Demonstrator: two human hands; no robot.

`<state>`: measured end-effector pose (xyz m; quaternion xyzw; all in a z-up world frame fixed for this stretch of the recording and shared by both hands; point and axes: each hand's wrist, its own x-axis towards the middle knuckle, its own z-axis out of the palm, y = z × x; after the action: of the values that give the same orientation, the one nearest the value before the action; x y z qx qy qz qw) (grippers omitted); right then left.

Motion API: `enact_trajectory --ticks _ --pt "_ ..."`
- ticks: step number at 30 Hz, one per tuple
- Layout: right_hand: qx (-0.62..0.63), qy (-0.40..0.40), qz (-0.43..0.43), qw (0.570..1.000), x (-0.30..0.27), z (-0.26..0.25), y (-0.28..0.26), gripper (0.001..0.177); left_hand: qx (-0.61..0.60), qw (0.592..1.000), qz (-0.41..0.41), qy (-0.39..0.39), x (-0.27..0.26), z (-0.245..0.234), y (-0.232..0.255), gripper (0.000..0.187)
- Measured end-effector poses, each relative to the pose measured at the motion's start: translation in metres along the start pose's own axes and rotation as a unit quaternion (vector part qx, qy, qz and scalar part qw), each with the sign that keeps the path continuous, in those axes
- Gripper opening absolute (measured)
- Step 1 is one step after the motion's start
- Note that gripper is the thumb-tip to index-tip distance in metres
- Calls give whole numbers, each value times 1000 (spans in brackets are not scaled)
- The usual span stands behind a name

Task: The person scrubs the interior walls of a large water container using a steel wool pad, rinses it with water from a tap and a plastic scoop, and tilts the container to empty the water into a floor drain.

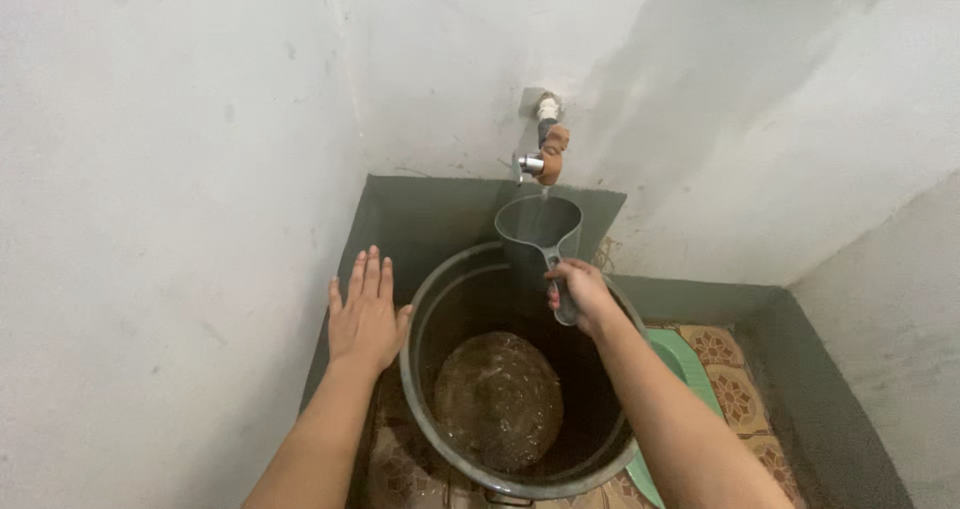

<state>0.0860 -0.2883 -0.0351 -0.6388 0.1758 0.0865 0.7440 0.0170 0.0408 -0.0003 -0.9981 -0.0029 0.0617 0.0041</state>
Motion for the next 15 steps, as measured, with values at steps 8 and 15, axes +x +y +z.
enact_trajectory --ticks 8,15 --pt "40 -83 -24 995 2 -49 -28 16 24 999 10 25 4 -9 15 79" --pt "-183 -6 5 983 -65 -156 -52 39 -10 998 14 68 -2 3 37 79"
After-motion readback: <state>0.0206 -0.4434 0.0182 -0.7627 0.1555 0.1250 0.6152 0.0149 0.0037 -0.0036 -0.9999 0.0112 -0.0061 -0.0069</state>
